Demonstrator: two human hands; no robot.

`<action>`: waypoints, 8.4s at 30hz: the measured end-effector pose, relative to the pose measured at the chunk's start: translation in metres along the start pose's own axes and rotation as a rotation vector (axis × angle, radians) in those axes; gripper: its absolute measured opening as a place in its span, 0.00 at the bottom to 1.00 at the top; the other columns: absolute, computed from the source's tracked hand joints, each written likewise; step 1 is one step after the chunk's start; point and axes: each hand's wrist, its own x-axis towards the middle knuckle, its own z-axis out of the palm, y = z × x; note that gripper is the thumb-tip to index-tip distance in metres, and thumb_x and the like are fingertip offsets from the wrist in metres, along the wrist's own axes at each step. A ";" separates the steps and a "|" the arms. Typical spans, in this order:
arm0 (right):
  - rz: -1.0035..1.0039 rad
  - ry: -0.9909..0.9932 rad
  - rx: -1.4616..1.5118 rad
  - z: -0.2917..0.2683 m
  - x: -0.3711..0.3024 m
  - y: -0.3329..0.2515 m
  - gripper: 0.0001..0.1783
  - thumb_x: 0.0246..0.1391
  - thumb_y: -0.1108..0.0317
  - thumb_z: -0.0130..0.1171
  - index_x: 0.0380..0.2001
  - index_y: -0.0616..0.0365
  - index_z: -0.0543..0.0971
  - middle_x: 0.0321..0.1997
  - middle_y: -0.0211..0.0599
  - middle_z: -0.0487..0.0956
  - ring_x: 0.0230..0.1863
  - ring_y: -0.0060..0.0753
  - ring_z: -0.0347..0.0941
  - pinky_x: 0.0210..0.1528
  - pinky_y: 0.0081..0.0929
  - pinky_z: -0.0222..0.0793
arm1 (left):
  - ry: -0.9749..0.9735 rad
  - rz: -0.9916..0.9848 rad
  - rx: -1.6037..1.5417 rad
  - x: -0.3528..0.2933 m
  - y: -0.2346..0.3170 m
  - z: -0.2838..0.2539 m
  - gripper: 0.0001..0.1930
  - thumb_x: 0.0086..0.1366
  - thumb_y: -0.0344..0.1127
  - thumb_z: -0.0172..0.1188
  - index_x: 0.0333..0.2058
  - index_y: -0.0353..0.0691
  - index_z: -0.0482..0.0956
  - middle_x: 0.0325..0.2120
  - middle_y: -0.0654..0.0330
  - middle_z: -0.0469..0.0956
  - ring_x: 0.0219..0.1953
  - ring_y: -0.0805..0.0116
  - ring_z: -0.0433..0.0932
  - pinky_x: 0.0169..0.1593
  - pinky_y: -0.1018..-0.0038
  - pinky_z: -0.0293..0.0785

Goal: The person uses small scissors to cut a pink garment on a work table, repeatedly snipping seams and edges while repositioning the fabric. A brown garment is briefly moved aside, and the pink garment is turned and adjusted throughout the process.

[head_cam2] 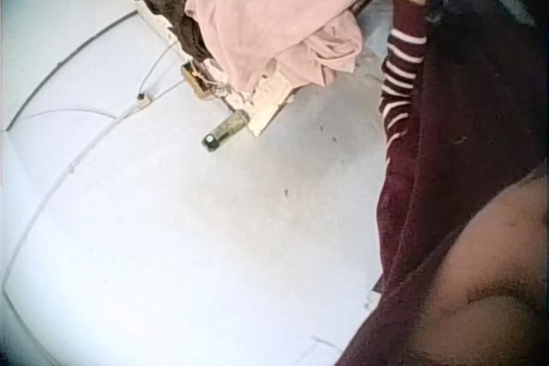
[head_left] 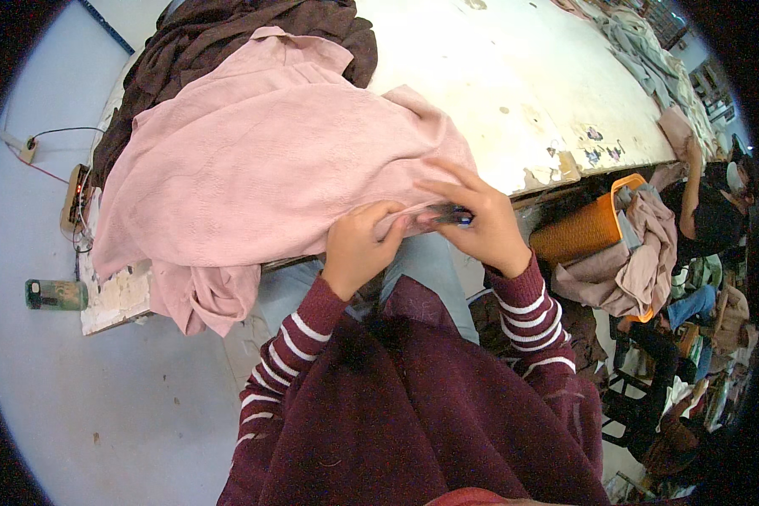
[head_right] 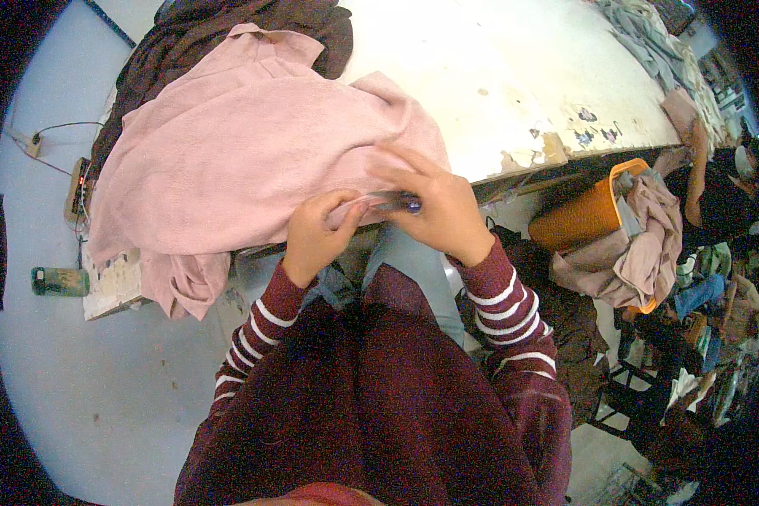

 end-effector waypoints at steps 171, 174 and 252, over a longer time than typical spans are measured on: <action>0.197 0.105 0.357 0.070 -0.022 -0.014 0.13 0.43 0.74 0.67 0.36 0.57 0.81 0.32 0.36 0.79 0.34 0.29 0.75 0.36 0.24 0.69 | 0.900 -0.224 -0.284 -0.146 -0.047 -0.210 0.15 0.59 0.19 0.52 0.46 0.30 0.72 0.50 0.42 0.73 0.51 0.58 0.75 0.55 0.67 0.72; 0.195 0.089 0.382 0.076 -0.020 -0.021 0.16 0.42 0.76 0.67 0.38 0.56 0.80 0.37 0.36 0.77 0.39 0.30 0.74 0.38 0.25 0.71 | 0.901 -0.246 -0.292 -0.148 -0.047 -0.211 0.14 0.59 0.21 0.54 0.46 0.31 0.71 0.49 0.44 0.74 0.52 0.59 0.75 0.56 0.67 0.71; -0.212 0.360 0.558 -0.047 0.152 -0.037 0.30 0.45 0.69 0.64 0.54 0.63 0.72 0.49 0.38 0.78 0.46 0.26 0.73 0.39 0.22 0.71 | 0.437 0.771 0.172 0.142 0.094 -0.123 0.28 0.46 0.35 0.62 0.50 0.42 0.71 0.46 0.49 0.70 0.50 0.46 0.68 0.54 0.57 0.63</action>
